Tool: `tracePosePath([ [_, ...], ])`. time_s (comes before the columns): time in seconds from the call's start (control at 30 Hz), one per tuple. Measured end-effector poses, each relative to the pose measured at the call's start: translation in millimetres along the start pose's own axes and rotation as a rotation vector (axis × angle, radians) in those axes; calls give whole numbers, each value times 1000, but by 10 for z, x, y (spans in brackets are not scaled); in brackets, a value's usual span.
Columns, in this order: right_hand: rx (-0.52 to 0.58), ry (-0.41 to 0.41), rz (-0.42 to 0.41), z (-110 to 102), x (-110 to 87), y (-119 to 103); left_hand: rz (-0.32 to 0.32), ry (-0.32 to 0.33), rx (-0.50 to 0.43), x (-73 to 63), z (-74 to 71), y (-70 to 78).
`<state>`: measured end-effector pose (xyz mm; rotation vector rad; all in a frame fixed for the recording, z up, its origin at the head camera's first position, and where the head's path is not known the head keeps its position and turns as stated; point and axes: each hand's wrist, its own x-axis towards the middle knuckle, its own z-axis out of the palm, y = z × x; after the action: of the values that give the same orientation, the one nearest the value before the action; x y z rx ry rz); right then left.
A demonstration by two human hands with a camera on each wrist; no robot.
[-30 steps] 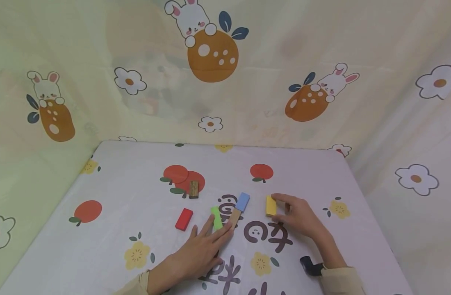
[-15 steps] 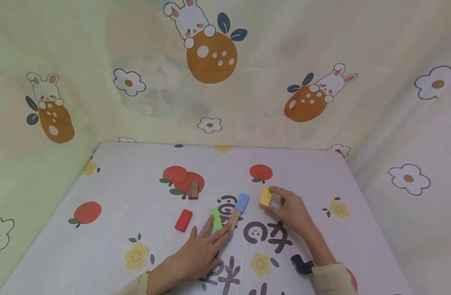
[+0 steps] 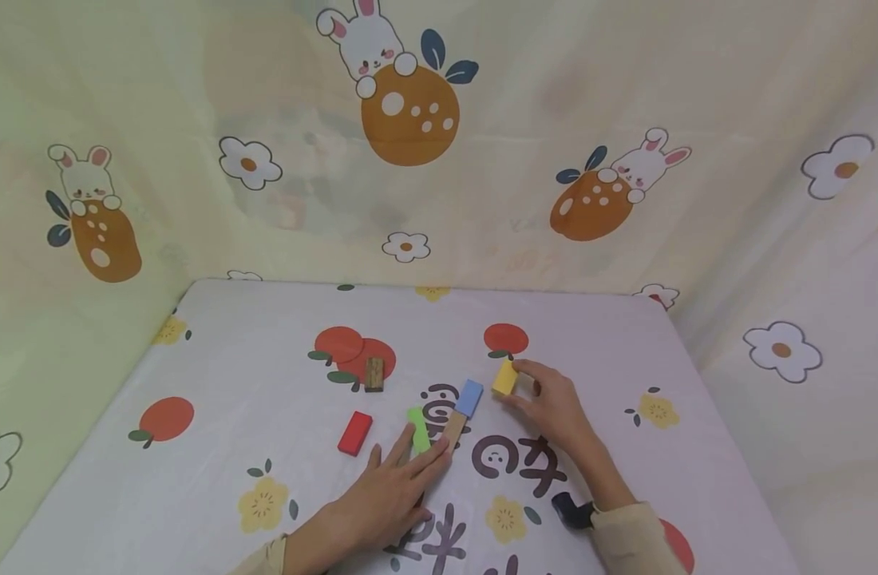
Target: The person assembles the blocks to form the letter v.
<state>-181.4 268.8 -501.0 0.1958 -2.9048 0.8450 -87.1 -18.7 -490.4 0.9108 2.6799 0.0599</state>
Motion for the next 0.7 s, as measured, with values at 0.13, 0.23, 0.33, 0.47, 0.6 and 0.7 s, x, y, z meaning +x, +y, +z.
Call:
tracePosePath([
  [0.13, 10, -6, 15, 18, 26, -46, 1, -1, 8, -7, -6, 0],
  [0.23, 7, -7, 13, 28, 46, -75, 0, 0, 12, -7, -11, 0],
  [0.33, 2, -11, 8, 45, 68, -95, 0, 0, 12, -10, -13, 0],
  [0.47, -1, -10, 9, 71, 90, -110, -3, -3, 2, -7, -19, 3],
  [0.6, 1, -6, 9, 94, 101, -118, -2, -9, -8, -1, -22, 6],
  [0.7, 0, -1, 14, 113, 115, -128, 1, -10, -18, -8, -15, 2],
])
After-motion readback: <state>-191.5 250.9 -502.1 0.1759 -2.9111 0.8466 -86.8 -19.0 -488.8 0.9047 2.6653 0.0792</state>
